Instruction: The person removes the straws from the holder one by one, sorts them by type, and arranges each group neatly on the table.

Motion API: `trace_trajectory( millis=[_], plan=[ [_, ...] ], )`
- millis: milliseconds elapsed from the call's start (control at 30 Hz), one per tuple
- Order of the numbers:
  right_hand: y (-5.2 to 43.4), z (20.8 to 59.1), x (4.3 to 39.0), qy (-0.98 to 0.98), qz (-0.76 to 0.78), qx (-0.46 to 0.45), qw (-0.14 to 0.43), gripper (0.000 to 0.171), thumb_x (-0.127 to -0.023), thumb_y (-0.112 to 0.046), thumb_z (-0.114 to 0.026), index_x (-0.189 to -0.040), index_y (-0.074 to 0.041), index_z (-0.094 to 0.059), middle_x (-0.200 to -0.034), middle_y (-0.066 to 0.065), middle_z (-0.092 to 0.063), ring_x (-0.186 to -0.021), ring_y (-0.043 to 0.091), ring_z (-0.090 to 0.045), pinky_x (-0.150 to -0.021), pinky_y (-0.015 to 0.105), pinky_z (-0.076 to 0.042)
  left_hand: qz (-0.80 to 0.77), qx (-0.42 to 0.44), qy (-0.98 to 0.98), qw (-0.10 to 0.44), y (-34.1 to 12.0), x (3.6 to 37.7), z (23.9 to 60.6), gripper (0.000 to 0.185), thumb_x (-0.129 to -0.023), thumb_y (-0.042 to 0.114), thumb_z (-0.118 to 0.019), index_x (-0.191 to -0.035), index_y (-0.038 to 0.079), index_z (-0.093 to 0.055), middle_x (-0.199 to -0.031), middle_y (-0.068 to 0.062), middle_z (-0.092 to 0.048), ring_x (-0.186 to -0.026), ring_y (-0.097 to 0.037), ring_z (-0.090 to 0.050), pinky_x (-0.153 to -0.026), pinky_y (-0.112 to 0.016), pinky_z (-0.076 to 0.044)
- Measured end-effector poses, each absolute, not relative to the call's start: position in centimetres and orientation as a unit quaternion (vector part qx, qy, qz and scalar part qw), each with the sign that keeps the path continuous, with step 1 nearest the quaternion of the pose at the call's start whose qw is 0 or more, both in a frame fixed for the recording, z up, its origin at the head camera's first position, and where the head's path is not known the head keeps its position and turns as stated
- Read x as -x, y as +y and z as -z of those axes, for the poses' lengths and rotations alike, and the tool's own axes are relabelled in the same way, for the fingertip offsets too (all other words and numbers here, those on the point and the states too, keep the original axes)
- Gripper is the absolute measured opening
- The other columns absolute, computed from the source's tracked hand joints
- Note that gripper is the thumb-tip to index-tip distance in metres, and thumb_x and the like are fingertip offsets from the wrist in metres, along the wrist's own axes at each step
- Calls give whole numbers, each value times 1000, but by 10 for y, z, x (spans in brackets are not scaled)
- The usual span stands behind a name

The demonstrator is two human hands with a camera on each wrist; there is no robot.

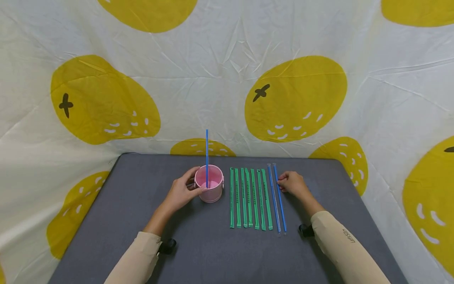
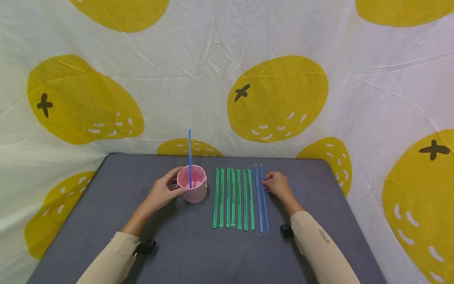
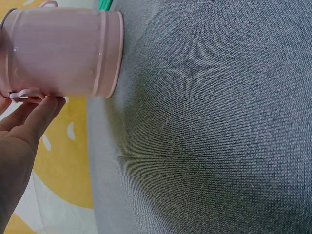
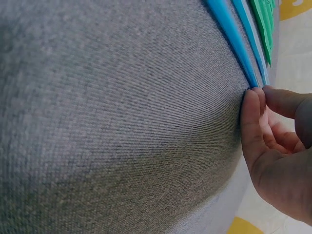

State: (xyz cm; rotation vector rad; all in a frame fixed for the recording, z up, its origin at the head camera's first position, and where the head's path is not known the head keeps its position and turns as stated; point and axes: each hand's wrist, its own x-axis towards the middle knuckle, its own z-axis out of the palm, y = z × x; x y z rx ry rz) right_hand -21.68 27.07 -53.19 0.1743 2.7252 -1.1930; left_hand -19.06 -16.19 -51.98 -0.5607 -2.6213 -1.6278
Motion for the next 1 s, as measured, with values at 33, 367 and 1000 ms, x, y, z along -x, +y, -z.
trace_trajectory(
  millis=[33,367,1000],
  plan=[
    [271,532,217,912,398,-59,80,17,-98,-4,-68,-108,10,-65,-91,22,-74,-70,17,-72,-64,33,-64,518,179,-836,2,-162,191,520,80,-84,32,-88,-152,17,-48,-145,-15,-61,-123,-42,-66,-99,-49,-58],
    [276,525,217,921,384,-41,50,22,-98,-13,-71,-110,5,-68,-96,20,-75,-69,19,-70,-62,33,-62,520,179,-836,3,-162,192,520,79,-84,31,-88,-152,17,-49,-144,-15,-62,-123,-42,-66,-99,-48,-58],
    [191,485,230,878,474,70,3,29,-101,-25,-70,-124,-8,-69,-116,14,-73,-100,30,-71,-84,43,-61,528,179,-830,4,-162,191,520,79,-83,28,-89,-151,13,-50,-143,-21,-61,-122,-44,-66,-98,-46,-58]
  ],
)
